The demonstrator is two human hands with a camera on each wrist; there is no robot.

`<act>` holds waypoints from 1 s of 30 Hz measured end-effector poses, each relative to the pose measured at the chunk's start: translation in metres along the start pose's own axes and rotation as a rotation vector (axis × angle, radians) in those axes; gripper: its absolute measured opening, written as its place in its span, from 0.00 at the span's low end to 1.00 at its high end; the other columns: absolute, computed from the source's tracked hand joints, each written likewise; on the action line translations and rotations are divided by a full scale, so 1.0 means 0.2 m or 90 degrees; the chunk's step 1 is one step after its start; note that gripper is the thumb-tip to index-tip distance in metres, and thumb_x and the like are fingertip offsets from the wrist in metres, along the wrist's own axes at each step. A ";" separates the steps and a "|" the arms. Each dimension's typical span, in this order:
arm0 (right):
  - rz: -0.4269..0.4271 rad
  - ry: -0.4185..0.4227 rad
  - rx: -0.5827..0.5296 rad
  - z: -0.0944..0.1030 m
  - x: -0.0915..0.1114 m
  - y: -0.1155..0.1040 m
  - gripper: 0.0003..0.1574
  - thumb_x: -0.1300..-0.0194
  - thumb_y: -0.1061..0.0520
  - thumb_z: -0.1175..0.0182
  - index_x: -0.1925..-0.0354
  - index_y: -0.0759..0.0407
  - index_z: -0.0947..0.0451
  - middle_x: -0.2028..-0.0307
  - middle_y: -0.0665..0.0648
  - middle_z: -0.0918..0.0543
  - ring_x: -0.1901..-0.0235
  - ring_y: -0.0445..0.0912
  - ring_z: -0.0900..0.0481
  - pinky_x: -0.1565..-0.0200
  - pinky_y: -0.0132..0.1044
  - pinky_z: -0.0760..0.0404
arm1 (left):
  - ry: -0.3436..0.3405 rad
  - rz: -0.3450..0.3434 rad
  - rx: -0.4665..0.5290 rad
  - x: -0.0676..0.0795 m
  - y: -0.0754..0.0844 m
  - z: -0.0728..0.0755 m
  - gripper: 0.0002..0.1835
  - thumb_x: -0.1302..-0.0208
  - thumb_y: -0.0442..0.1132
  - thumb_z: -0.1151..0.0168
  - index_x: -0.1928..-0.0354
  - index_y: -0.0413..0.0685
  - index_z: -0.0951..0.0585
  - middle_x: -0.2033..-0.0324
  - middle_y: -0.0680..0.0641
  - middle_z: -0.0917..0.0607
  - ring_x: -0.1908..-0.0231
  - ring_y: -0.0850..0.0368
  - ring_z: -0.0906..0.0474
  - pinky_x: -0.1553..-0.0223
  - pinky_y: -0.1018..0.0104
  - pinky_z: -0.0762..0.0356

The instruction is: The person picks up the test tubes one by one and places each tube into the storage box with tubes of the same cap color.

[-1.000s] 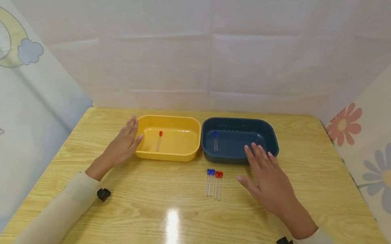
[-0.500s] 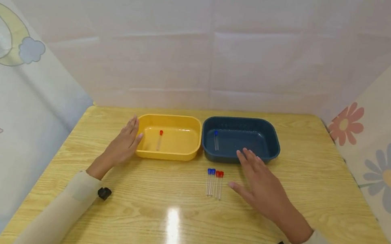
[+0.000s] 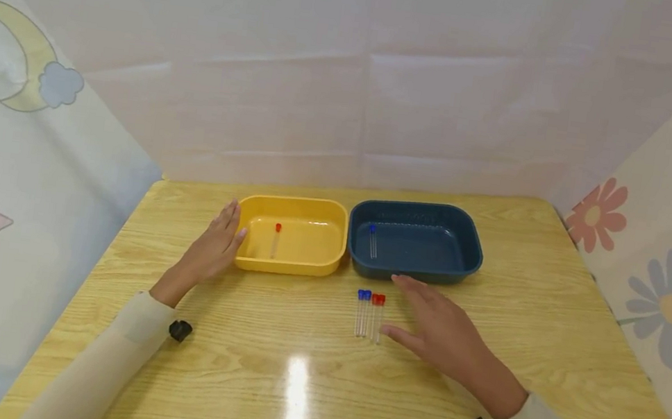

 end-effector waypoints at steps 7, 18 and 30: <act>0.010 -0.025 0.040 -0.04 -0.03 0.00 0.53 0.42 0.31 0.30 0.30 0.62 0.29 0.36 0.66 0.23 0.40 0.62 0.21 0.48 0.59 0.19 | 0.003 -0.002 0.002 0.00 0.00 0.00 0.36 0.16 0.52 0.70 0.21 0.31 0.60 0.20 0.35 0.62 0.21 0.40 0.66 0.24 0.43 0.61; 0.032 -0.075 0.053 -0.10 -0.07 0.04 0.57 0.45 0.32 0.27 0.32 0.67 0.29 0.36 0.68 0.24 0.39 0.62 0.24 0.45 0.57 0.20 | -0.007 0.008 -0.008 0.01 0.00 0.00 0.38 0.16 0.54 0.73 0.21 0.31 0.61 0.20 0.35 0.63 0.21 0.39 0.66 0.24 0.42 0.61; 0.036 -0.087 0.055 -0.11 -0.08 0.06 0.57 0.46 0.31 0.27 0.33 0.68 0.29 0.37 0.68 0.23 0.39 0.63 0.23 0.45 0.58 0.20 | -0.025 0.019 -0.030 0.00 0.01 0.01 0.41 0.18 0.60 0.76 0.21 0.33 0.64 0.20 0.37 0.66 0.21 0.43 0.69 0.23 0.46 0.64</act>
Point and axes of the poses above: each hand's wrist, its own x-axis away from the middle knuckle, its own z-axis out of the back of the hand, y = z × x, the point moved 2 cm from there along -x, towards the middle knuckle
